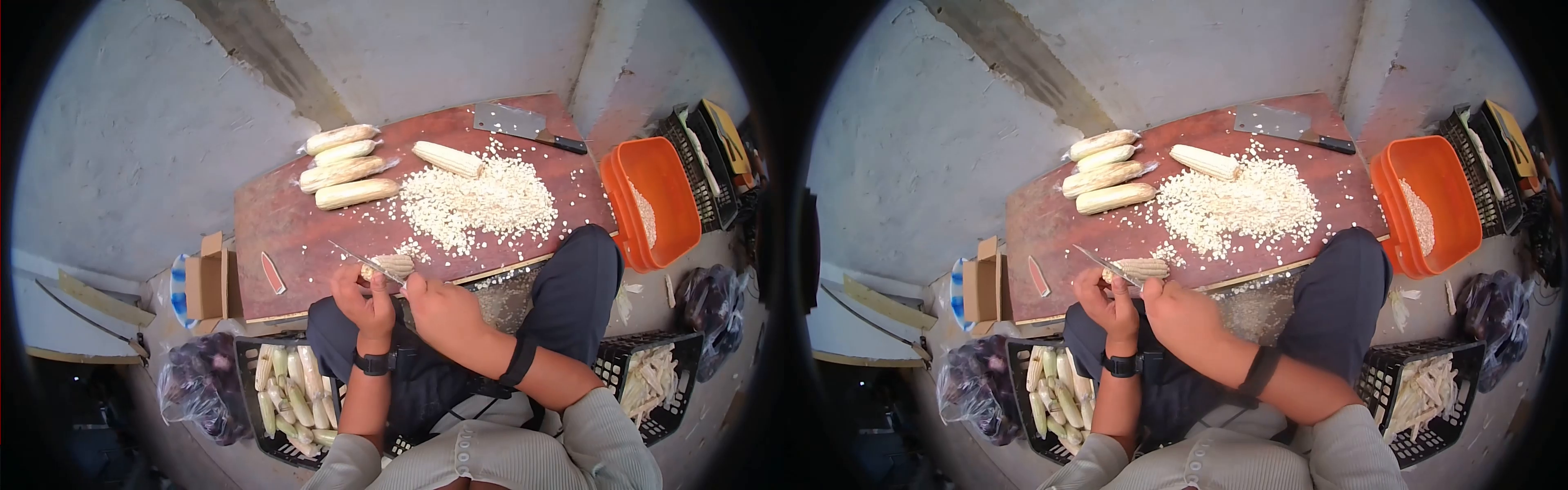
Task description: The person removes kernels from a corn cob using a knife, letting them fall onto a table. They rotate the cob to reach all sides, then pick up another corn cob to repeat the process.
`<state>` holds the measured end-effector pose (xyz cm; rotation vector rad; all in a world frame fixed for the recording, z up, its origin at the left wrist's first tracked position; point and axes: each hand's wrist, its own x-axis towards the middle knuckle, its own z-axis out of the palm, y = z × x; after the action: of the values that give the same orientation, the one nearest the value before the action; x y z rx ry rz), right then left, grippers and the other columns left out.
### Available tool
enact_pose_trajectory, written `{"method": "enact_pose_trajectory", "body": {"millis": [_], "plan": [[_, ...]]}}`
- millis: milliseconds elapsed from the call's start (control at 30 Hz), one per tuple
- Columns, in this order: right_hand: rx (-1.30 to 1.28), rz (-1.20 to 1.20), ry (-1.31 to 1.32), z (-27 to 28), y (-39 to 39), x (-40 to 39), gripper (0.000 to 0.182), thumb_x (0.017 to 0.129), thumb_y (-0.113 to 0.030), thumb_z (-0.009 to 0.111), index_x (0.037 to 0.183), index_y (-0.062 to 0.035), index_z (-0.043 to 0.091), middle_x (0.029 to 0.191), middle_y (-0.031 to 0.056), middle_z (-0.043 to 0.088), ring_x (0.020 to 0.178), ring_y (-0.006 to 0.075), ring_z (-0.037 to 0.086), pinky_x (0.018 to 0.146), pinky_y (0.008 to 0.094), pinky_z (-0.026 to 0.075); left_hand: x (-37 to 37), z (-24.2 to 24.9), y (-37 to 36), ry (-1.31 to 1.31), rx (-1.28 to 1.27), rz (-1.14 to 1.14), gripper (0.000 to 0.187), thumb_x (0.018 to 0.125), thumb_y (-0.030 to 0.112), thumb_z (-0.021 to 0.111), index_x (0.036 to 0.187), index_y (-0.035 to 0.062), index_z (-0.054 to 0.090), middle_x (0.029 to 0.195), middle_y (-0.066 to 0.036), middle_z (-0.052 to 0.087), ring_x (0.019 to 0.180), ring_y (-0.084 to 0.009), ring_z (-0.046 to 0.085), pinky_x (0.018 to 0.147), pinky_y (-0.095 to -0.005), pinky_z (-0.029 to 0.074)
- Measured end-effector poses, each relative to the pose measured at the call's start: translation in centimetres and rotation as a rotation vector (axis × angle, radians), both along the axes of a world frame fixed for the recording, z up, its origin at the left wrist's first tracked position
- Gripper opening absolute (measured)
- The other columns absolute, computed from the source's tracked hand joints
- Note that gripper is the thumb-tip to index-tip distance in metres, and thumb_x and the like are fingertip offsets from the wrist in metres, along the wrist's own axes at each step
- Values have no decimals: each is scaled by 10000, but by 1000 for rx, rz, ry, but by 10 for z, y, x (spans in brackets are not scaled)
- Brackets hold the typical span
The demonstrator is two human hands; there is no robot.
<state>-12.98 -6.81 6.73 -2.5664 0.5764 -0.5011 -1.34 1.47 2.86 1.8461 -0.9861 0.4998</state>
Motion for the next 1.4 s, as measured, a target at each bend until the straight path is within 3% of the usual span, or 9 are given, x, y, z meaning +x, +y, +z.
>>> {"method": "enact_pose_trajectory", "body": {"millis": [67,267,467,567,667,867,1167,1267,1400], "plan": [[29,-15,37,5,-3,11,200,884,-220,533,820,-40,474,611,111,565,536,261,610,452,348,469,-5,-1,-5,-106,12,-27,233,874,201,594,991,8,539,889,-103,491,769,-183,456,641,-277,381],[181,72,19,3,-18,25,195,917,-200,471,840,-21,468,659,164,582,588,306,614,506,397,473,3,-2,-6,75,-16,-1,275,888,233,590,1021,2,527,928,-93,472,780,-165,459,661,-274,393],[753,0,-139,-18,-27,37,248,932,-238,462,893,5,488,732,225,562,737,399,569,639,477,425,7,-8,-1,182,-138,-3,289,903,239,577,1048,-3,514,1019,-77,437,814,-133,457,702,-257,409],[611,-113,-138,-7,-27,23,224,922,-228,480,889,-7,503,719,207,565,733,390,574,639,466,439,8,-9,1,212,-171,3,290,906,239,574,1051,-2,509,1020,-70,431,823,-127,451,706,-250,405],[250,-2,-268,-4,-19,4,190,907,-230,502,919,-41,522,674,155,574,662,367,594,595,455,471,9,-9,-2,233,-212,-13,286,906,235,575,1051,-1,505,1014,-64,429,811,-122,445,702,-248,402],[-17,34,-22,1,-3,-30,244,867,-221,568,1021,-33,545,654,97,566,525,254,582,459,355,461,10,-13,-2,249,-247,-19,281,899,217,582,1056,-3,506,1019,-67,435,778,-116,445,684,-243,408],[-108,73,-47,7,1,-45,293,785,-137,560,1032,19,535,656,77,535,501,203,570,430,313,449,5,-8,-5,227,-179,-5,256,897,181,576,1055,-8,505,1021,-65,439,792,-109,467,681,-238,415],[-122,70,-45,8,1,-45,241,836,-161,581,1026,-15,554,619,74,504,484,216,558,428,325,448,6,-5,-3,163,-98,30,257,898,190,570,1045,-11,509,1017,-74,441,786,-114,468,676,-238,413],[-156,85,-9,18,1,-43,329,781,-109,542,1069,49,525,627,65,514,491,195,565,410,312,448,7,-4,-3,149,-76,37,266,904,207,559,1039,-16,511,1006,-82,444,776,-124,460,672,-241,408]]}}
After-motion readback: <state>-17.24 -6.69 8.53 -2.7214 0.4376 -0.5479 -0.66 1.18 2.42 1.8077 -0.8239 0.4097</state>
